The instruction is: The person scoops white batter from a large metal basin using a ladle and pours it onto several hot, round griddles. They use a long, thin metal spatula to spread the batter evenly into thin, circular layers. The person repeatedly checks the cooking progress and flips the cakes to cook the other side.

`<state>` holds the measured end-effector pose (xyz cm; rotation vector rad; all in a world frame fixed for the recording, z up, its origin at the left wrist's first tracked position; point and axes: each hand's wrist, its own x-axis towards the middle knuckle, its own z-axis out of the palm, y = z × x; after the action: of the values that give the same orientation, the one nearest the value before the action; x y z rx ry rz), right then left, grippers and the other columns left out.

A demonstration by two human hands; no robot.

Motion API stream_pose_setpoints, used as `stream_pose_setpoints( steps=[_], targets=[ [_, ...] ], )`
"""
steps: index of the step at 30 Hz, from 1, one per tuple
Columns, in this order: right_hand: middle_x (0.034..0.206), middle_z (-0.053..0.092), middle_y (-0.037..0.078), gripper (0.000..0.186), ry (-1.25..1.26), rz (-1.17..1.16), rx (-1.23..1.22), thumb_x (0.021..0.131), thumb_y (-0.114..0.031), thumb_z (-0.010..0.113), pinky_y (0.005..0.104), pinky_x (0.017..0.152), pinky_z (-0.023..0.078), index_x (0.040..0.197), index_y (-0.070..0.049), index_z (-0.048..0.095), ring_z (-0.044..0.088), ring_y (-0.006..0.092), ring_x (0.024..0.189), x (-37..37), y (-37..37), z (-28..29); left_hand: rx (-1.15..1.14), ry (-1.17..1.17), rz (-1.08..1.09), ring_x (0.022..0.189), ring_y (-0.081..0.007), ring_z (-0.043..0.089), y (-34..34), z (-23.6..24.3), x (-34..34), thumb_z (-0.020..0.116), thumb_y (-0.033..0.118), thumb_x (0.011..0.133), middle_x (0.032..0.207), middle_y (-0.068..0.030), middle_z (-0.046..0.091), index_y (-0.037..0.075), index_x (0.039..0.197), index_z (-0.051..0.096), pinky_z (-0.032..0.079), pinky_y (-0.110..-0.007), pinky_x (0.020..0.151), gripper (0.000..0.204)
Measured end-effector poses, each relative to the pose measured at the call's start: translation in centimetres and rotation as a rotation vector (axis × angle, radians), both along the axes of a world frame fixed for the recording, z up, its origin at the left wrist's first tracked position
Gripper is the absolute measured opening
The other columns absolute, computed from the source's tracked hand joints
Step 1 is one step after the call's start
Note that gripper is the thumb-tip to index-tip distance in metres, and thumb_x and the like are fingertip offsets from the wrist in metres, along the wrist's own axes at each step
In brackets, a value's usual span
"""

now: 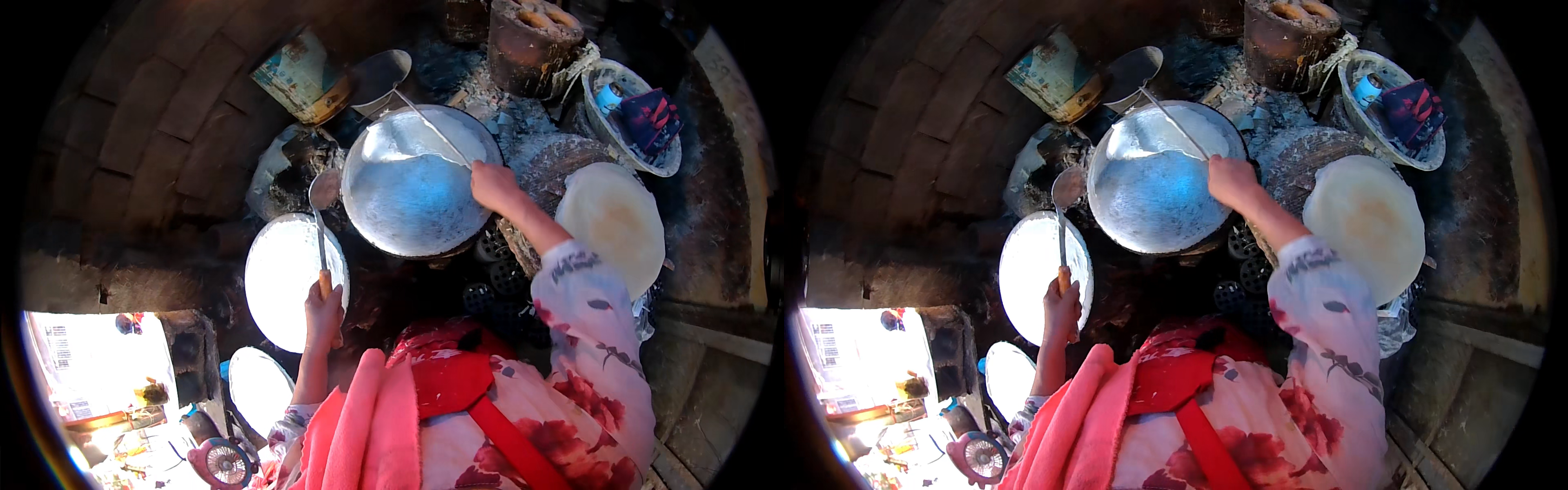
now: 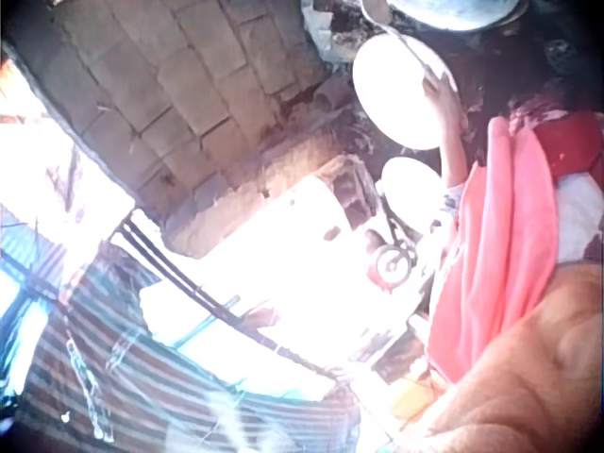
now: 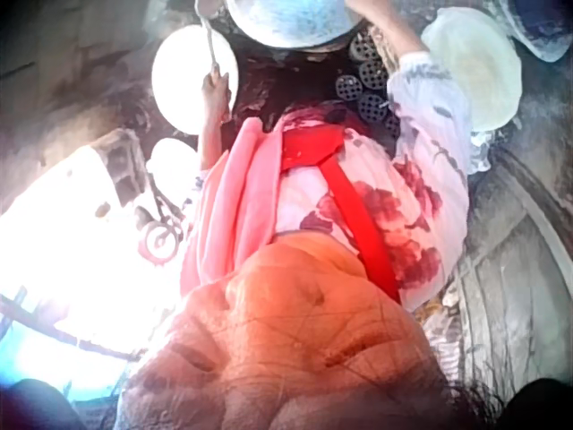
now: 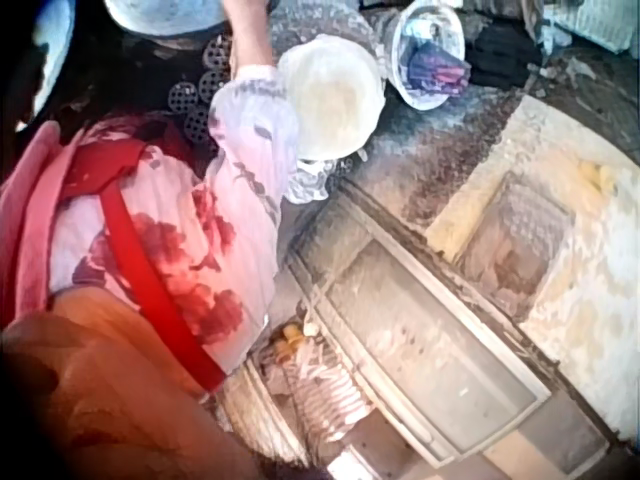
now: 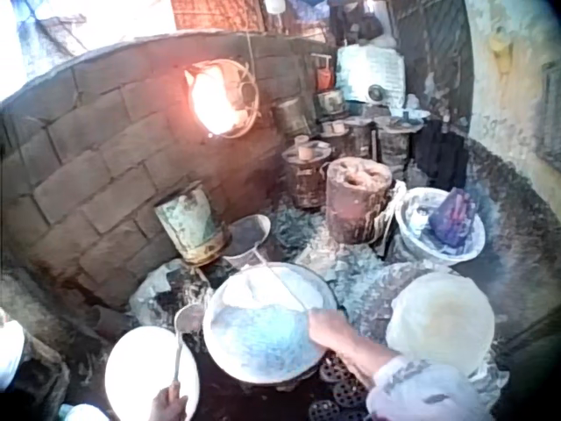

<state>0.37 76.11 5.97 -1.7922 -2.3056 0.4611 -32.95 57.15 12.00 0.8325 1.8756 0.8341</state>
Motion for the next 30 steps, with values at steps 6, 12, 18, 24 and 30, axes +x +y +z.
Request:
stream_pose_setpoints(
  steps=[6, 12, 18, 24, 30],
  targets=[
    [0.078, 0.065, 0.019, 0.018, -0.071, 0.351, -0.151, 0.079, -0.008, 0.048, 0.0459, 0.067, 0.051, 0.091, 0.002, 0.059, 0.064, 0.0357, 0.074, -1.0, -2.8, 0.6, 0.020, -0.199, 0.075, 0.043, -0.0065, 0.040, -0.1, -0.6, 0.7, 0.053, 0.015, 0.089, 0.067, 0.0007, 0.046, 0.002, 0.114, 0.047, 0.032, -0.021, 0.039, 0.028],
    [0.078, 0.064, 0.019, 0.019, -0.056, 0.228, -0.045, 0.078, -0.009, 0.050, 0.0462, 0.067, 0.050, 0.091, 0.002, 0.058, 0.064, 0.0361, 0.075, 1.4, 1.7, 0.6, 0.017, -0.294, 0.109, 0.046, -0.0075, 0.042, -1.4, 0.1, 1.1, 0.051, 0.017, 0.090, 0.069, 0.0002, 0.046, 0.005, 0.112, 0.048, 0.034, -0.021, 0.042, 0.025],
    [0.078, 0.064, 0.020, 0.020, -0.138, 0.508, -0.197, 0.080, -0.009, 0.048, 0.0462, 0.069, 0.049, 0.093, 0.002, 0.057, 0.063, 0.0374, 0.076, 0.6, -1.7, 1.5, -0.027, -0.288, 0.163, 0.046, -0.0074, 0.042, -2.2, 0.0, 1.3, 0.051, 0.018, 0.091, 0.070, 0.0002, 0.046, 0.008, 0.113, 0.047, 0.034, -0.021, 0.042, 0.024],
    [0.081, 0.064, 0.022, 0.019, -0.101, 0.338, -0.140, 0.080, -0.009, 0.047, 0.0457, 0.069, 0.049, 0.092, 0.001, 0.059, 0.063, 0.0371, 0.080, 2.1, 2.3, 1.6, -0.035, -0.242, 0.168, 0.045, -0.0080, 0.042, -3.9, 0.6, 1.2, 0.053, 0.019, 0.091, 0.070, -0.0003, 0.046, 0.007, 0.113, 0.046, 0.034, -0.022, 0.041, 0.026],
    [0.083, 0.064, 0.021, 0.019, -0.132, 0.576, -0.208, 0.078, -0.009, 0.048, 0.0464, 0.071, 0.049, 0.089, 0.001, 0.060, 0.062, 0.0377, 0.083, 0.2, 0.5, 2.3, -0.051, -0.186, 0.089, 0.044, -0.0091, 0.044, -1.5, -0.6, 1.4, 0.054, 0.020, 0.090, 0.070, -0.0006, 0.047, 0.005, 0.115, 0.047, 0.036, -0.022, 0.041, 0.030]
  ],
)
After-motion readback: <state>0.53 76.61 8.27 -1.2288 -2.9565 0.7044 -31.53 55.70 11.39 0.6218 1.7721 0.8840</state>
